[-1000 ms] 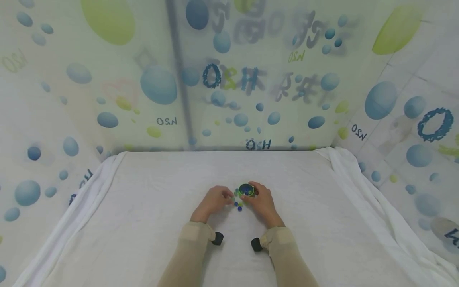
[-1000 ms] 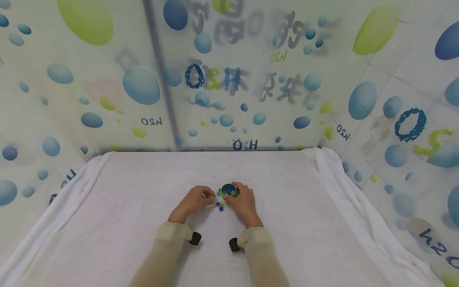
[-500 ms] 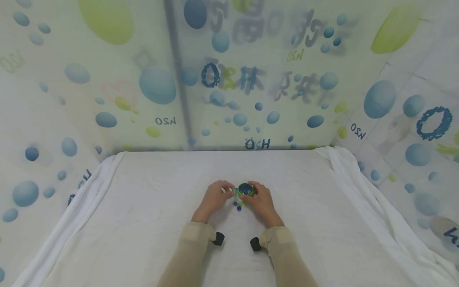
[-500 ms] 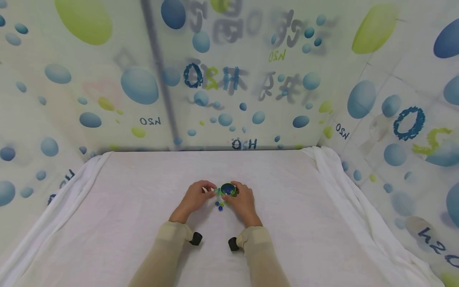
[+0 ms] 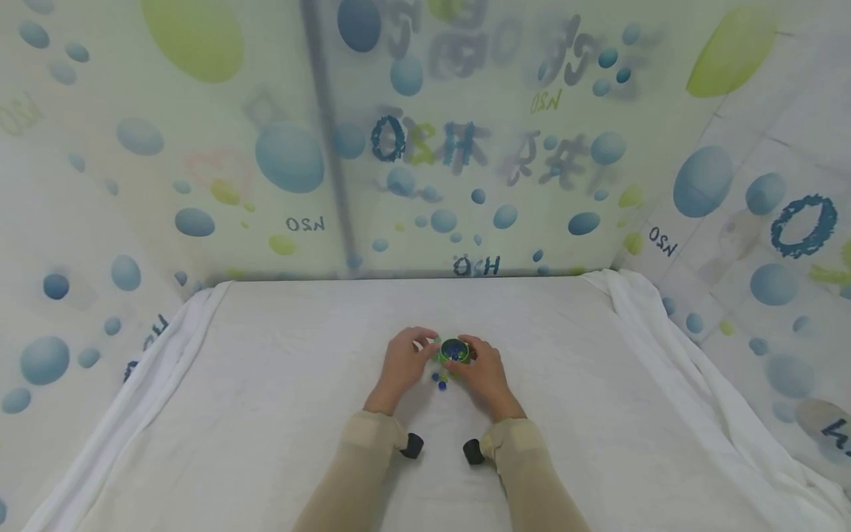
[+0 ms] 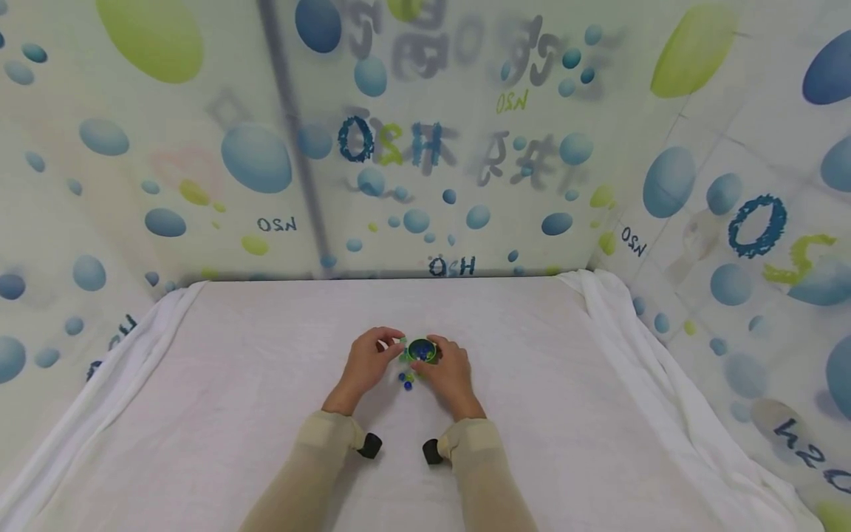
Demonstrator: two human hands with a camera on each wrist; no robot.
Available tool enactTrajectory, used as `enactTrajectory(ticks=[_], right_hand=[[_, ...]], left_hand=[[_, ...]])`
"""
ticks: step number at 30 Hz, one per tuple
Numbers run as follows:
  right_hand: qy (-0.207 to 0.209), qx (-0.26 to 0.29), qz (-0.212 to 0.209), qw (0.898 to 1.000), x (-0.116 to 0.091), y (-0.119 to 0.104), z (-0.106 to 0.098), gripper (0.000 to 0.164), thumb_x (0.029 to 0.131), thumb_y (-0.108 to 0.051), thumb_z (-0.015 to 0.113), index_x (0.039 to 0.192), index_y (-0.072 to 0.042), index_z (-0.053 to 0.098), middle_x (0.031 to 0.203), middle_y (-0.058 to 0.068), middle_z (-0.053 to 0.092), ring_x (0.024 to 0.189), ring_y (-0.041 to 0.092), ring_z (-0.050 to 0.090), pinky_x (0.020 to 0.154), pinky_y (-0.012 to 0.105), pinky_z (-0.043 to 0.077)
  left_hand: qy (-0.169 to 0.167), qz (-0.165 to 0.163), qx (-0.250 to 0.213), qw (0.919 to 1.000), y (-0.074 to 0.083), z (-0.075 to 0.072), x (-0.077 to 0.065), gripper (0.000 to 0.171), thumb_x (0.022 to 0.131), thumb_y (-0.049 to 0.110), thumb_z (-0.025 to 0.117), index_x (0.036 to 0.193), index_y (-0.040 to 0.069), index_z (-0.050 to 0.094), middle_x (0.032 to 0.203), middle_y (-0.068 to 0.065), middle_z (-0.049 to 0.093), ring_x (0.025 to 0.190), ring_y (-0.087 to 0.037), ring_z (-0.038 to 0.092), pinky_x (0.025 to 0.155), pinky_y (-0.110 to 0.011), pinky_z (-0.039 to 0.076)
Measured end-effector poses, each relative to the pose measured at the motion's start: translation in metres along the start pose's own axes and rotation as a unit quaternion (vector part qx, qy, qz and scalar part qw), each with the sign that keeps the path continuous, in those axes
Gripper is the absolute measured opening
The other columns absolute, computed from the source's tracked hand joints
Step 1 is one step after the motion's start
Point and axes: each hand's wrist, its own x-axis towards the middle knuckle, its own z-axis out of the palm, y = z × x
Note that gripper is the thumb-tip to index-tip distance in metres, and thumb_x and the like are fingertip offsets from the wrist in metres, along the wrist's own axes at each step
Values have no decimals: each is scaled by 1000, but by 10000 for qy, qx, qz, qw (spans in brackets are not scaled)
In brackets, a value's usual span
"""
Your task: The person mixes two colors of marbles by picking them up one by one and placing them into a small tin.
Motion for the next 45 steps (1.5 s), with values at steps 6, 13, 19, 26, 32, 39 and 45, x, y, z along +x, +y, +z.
enactTrajectory(ticks=[6, 13, 19, 26, 32, 39, 45], right_hand=[[-17, -19, -25, 10000, 0, 1, 0, 60, 82, -29, 79, 134, -13, 56, 122, 10, 58, 113, 29, 49, 94, 47, 42], [-2, 40, -102, 9999, -1, -1, -2, 58, 81, -28, 79, 133, -12, 57, 120, 11, 58, 112, 29, 49, 93, 48, 41], [-25, 63, -109, 9999, -1, -1, -2, 58, 82, -29, 79, 133, -12, 57, 121, 10, 58, 112, 28, 49, 93, 47, 41], [-30, 14, -88, 10000, -1, -1, -1, 58, 82, -30, 78, 133, -12, 56, 121, 10, 58, 112, 28, 49, 93, 47, 41], [-30, 5, 4, 10000, -2, -2, 0, 60, 81, -32, 79, 134, -14, 56, 122, 10, 58, 114, 29, 49, 95, 47, 41], [-69, 55, 89, 9999, -2, -2, 0, 60, 82, -31, 78, 135, -14, 55, 125, 10, 57, 116, 29, 48, 96, 48, 41], [-37, 28, 60, 10000, -2, -1, 0, 59, 82, -31, 78, 134, -15, 56, 124, 10, 57, 115, 29, 48, 95, 48, 41]], left_hand=[[52, 97, -113, 9999, 5, 0, -2, 17, 91, 17, 69, 107, 11, 69, 88, -1, 61, 82, -17, 55, 76, -34, 47], [-45, 83, -162, 9998, 6, 3, -1, 18, 92, 19, 67, 109, 12, 69, 88, 1, 60, 81, -15, 54, 75, -33, 46], [-97, 136, -312, 9994, 10, 1, -3, 18, 92, 16, 67, 109, 11, 68, 88, -1, 60, 82, -16, 54, 74, -34, 46], [-129, 93, -276, 9995, 8, -1, -2, 17, 92, 17, 67, 108, 12, 69, 88, -1, 60, 80, -16, 54, 73, -32, 46], [-42, 141, -135, 9998, 5, -8, -2, 15, 91, 15, 68, 106, 10, 70, 86, -1, 61, 78, -16, 54, 72, -33, 46], [-190, -43, -2, 9998, 1, -13, 0, 16, 92, 20, 68, 105, 13, 70, 89, -1, 62, 80, -16, 55, 73, -34, 46], [-428, -120, 61, 9990, -4, -16, 1, 16, 92, 22, 67, 105, 13, 70, 91, 0, 63, 82, -17, 56, 73, -35, 46]])
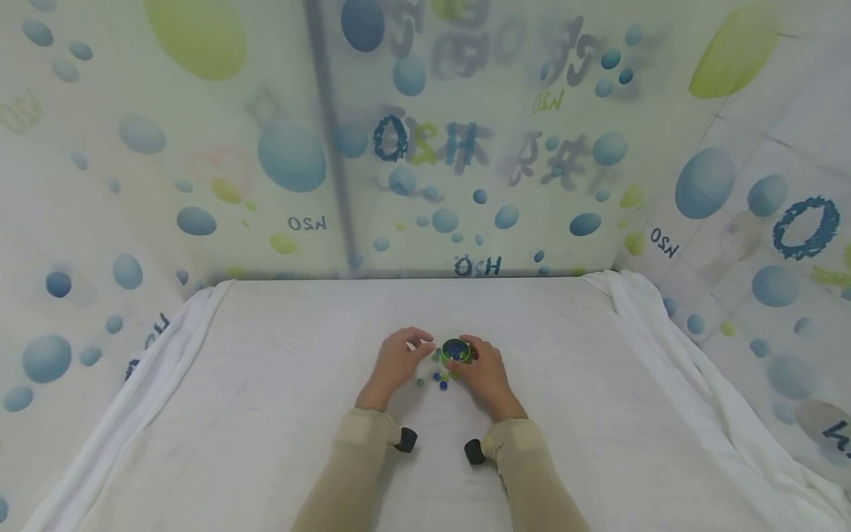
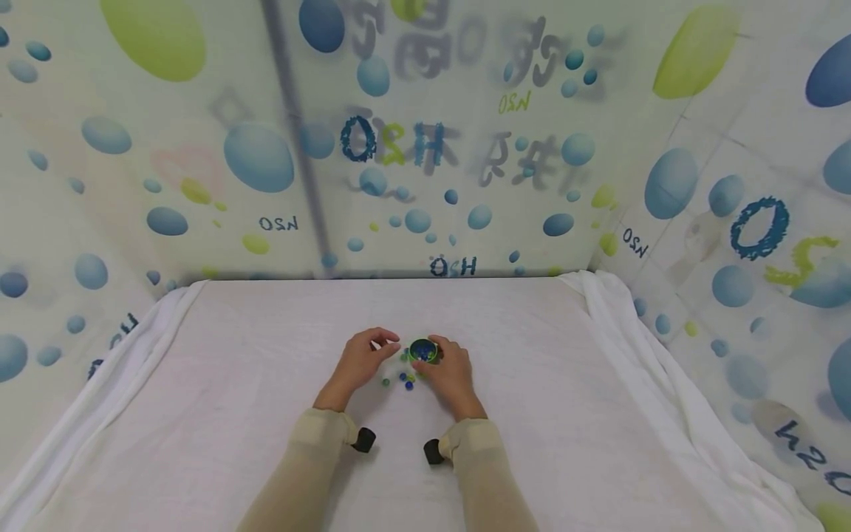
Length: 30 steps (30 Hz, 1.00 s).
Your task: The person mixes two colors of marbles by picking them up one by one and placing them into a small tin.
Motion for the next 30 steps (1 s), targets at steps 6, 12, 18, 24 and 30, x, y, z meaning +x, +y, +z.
enactTrajectory(ticks=[6, 12, 18, 24, 30], right_hand=[[6, 5, -1, 10000, 1, 1, 0, 60, 81, -31, 79, 134, -14, 56, 123, 10, 57, 115, 29, 48, 95, 48, 41], [9, -12, 26, 10000, 2, 2, 1, 61, 80, -31, 79, 134, -15, 56, 123, 10, 57, 114, 29, 48, 95, 48, 41], [-12, 23, 69, 10000, 2, 1, 1, 61, 81, -31, 79, 135, -16, 55, 124, 9, 57, 116, 28, 48, 96, 48, 41], [-37, 25, 100, 9999, 0, 0, 1, 60, 82, -30, 78, 135, -15, 55, 125, 9, 56, 116, 29, 48, 96, 48, 41], [-19, 23, 93, 10000, 1, 0, 1, 60, 82, -30, 78, 135, -16, 55, 124, 9, 57, 116, 29, 47, 97, 48, 41]], left_hand=[[-840, -321, 307, 9955, -3, -4, -2, 15, 91, 26, 68, 103, 17, 71, 92, 1, 63, 87, -18, 55, 76, -37, 45], [-1600, -557, 567, 9839, -4, -8, -4, 15, 90, 26, 70, 101, 17, 70, 92, 0, 63, 80, -17, 56, 71, -36, 47], [-1733, -607, 629, 9810, -6, -11, -5, 14, 88, 26, 71, 99, 16, 70, 90, 1, 64, 78, -16, 57, 70, -35, 48], [-1877, -321, 638, 9796, -11, -16, -7, 16, 83, 22, 76, 97, 15, 71, 85, 2, 62, 78, -16, 54, 74, -36, 46], [-2048, 36, 562, 9772, -15, -20, -7, 21, 78, 13, 80, 97, 12, 72, 77, 2, 59, 73, -15, 52, 73, -34, 44]])
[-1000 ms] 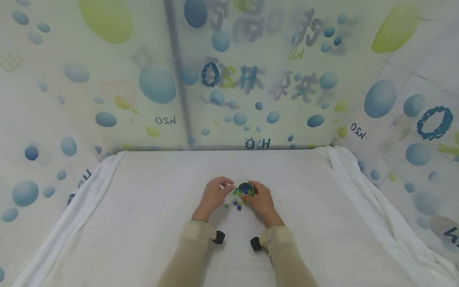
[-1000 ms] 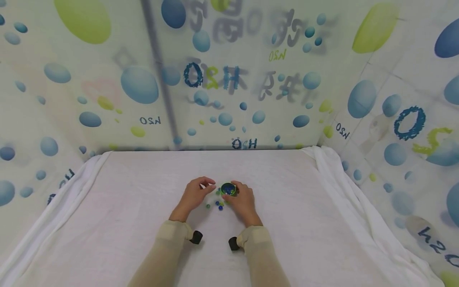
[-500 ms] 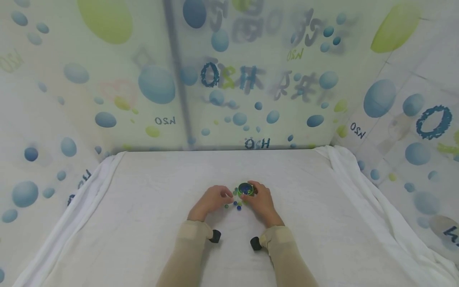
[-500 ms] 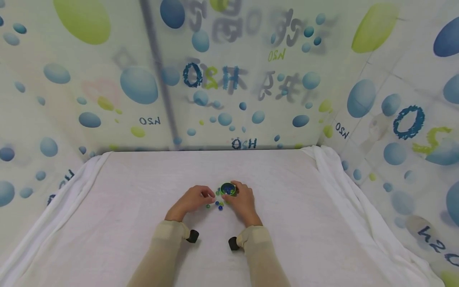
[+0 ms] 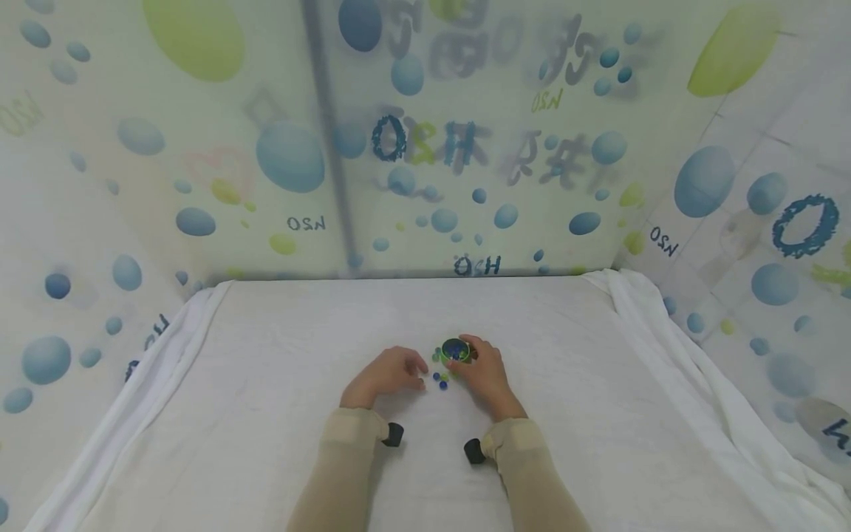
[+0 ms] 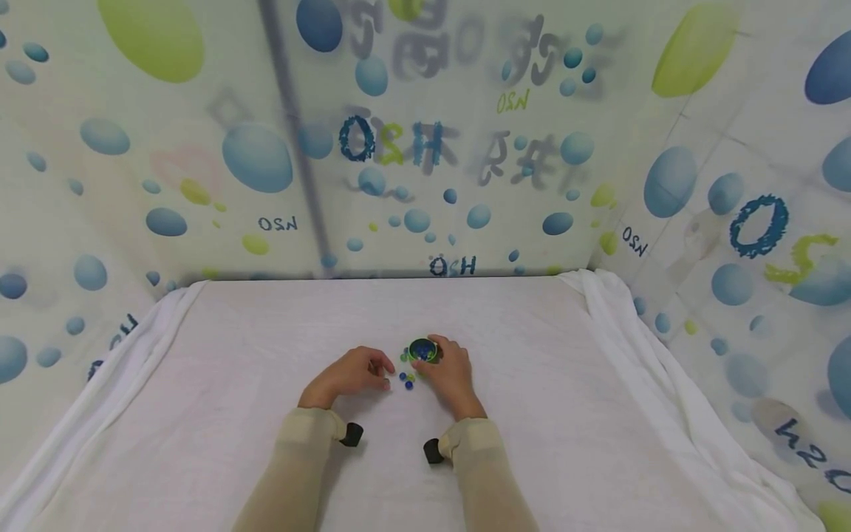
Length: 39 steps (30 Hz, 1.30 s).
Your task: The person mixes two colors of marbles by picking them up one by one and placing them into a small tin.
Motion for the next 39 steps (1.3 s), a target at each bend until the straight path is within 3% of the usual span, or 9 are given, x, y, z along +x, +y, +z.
enactTrajectory(ticks=[5, 18, 29, 39], right_hand=[[-3, 30, -7, 10000, 0, 0, 0, 60, 81, -31, 78, 135, -16, 55, 123, 9, 57, 115, 28, 47, 96, 47, 40], [-5, 58, -74, 10000, -1, 0, -1, 60, 82, -30, 78, 135, -15, 55, 123, 9, 57, 115, 29, 48, 95, 48, 41], [50, -32, -107, 9999, -1, -1, 0, 60, 81, -30, 80, 133, -15, 56, 122, 9, 58, 113, 28, 48, 94, 47, 41], [34, 4, -48, 10000, -1, -1, 0, 60, 80, -30, 80, 134, -15, 56, 123, 9, 57, 113, 28, 48, 94, 46, 42]], left_hand=[[-44, 114, 35, 9999, -1, -1, 0, 23, 76, 10, 80, 98, 13, 72, 78, 3, 60, 75, -14, 53, 76, -35, 45], [9, 50, 70, 10000, -2, 0, -1, 20, 77, 6, 79, 94, 15, 74, 81, 2, 60, 78, -16, 53, 78, -37, 45], [118, -271, 15, 9996, -2, 2, -1, 16, 78, 6, 76, 86, 19, 74, 79, 3, 60, 77, -16, 52, 76, -37, 44], [236, -279, -138, 9992, -1, 3, -2, 15, 79, 4, 72, 87, 17, 74, 86, 2, 62, 80, -17, 52, 75, -37, 44]])
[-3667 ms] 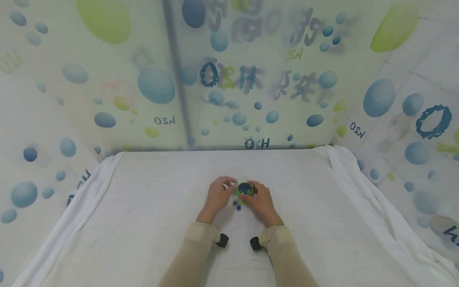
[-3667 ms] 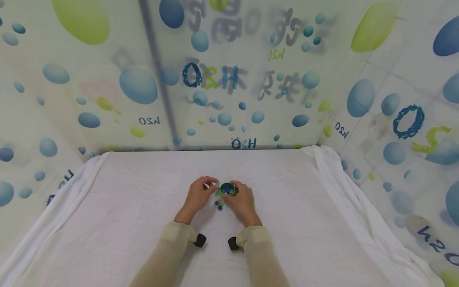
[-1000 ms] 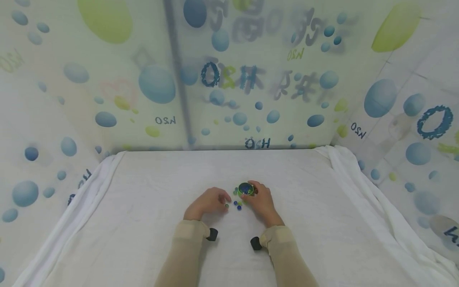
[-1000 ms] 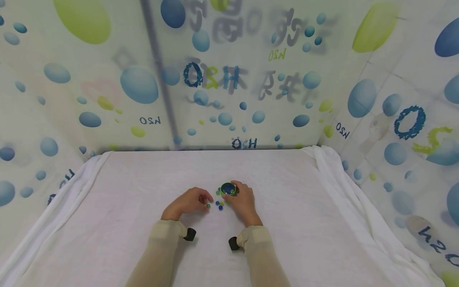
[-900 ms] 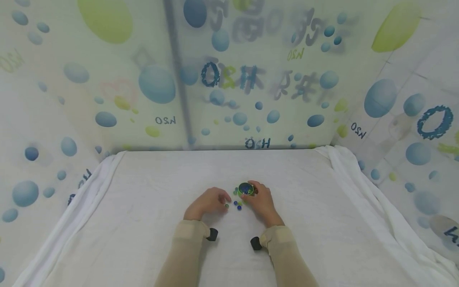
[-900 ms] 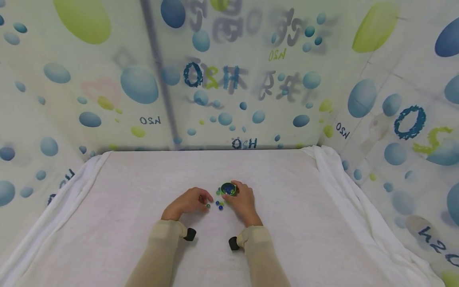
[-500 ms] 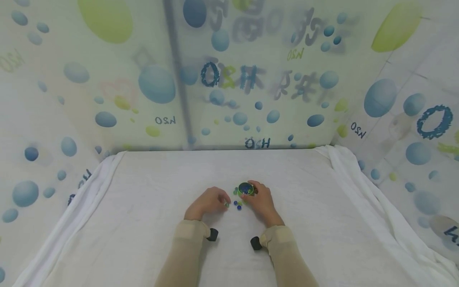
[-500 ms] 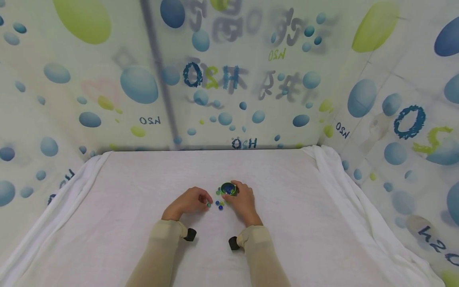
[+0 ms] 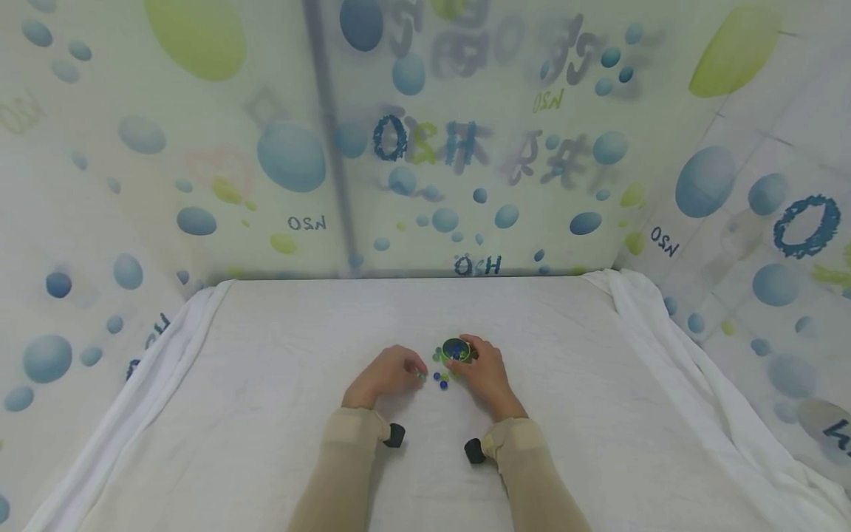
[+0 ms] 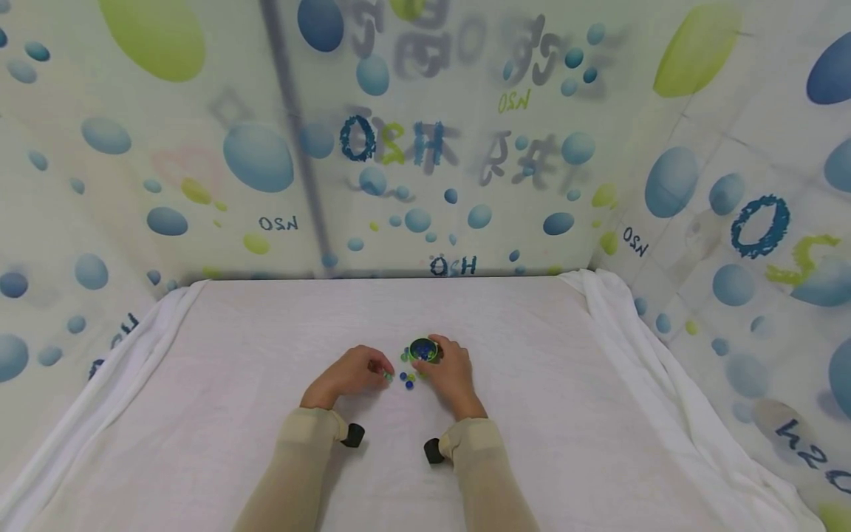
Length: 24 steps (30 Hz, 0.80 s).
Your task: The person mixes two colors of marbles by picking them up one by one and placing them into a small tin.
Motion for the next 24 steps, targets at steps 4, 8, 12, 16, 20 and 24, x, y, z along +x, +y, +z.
enactTrajectory(ticks=[4, 8, 12, 16, 20, 24], right_hand=[[-14, 21, 53, 10000, 0, 0, 0, 60, 81, -30, 79, 134, -16, 56, 124, 8, 57, 114, 28, 47, 95, 46, 41], [-18, 37, 62, 10000, 0, -1, -1, 61, 81, -30, 79, 135, -15, 55, 123, 9, 57, 114, 28, 48, 95, 47, 41], [-7, 16, 36, 10000, 0, -1, -1, 61, 81, -30, 79, 135, -15, 55, 123, 9, 57, 114, 28, 48, 95, 47, 42], [-7, -17, 35, 10000, 0, 0, -1, 61, 81, -31, 79, 134, -15, 56, 123, 9, 57, 114, 28, 48, 95, 47, 42], [-16, -25, 16, 10000, 0, 0, 0, 61, 81, -30, 80, 134, -14, 56, 122, 10, 57, 113, 29, 48, 94, 47, 42], [-13, -36, -31, 10000, 1, 1, 0, 61, 80, -30, 80, 134, -13, 56, 121, 10, 57, 113, 29, 48, 94, 47, 41]], left_hand=[[33, -5, -53, 10000, 0, 0, 1, 16, 79, 3, 71, 88, 17, 74, 84, 1, 61, 78, -18, 52, 73, -36, 44], [105, 98, -22, 9999, -1, 1, 3, 18, 79, 3, 71, 92, 15, 74, 88, 1, 62, 81, -17, 53, 76, -37, 45], [221, 164, -66, 9996, -2, 2, 5, 19, 80, 3, 69, 95, 15, 74, 90, 2, 63, 83, -16, 55, 80, -38, 46], [336, 263, -239, 9988, -1, 3, 7, 17, 83, 5, 70, 97, 14, 73, 84, 1, 61, 79, -16, 54, 74, -36, 46], [559, 249, -423, 9972, 2, 4, 9, 16, 86, 10, 72, 102, 14, 73, 80, 2, 59, 75, -17, 52, 67, -33, 44], [824, 204, -532, 9950, 6, 6, 12, 18, 87, 13, 71, 105, 17, 73, 79, 4, 59, 75, -16, 51, 67, -32, 42]])
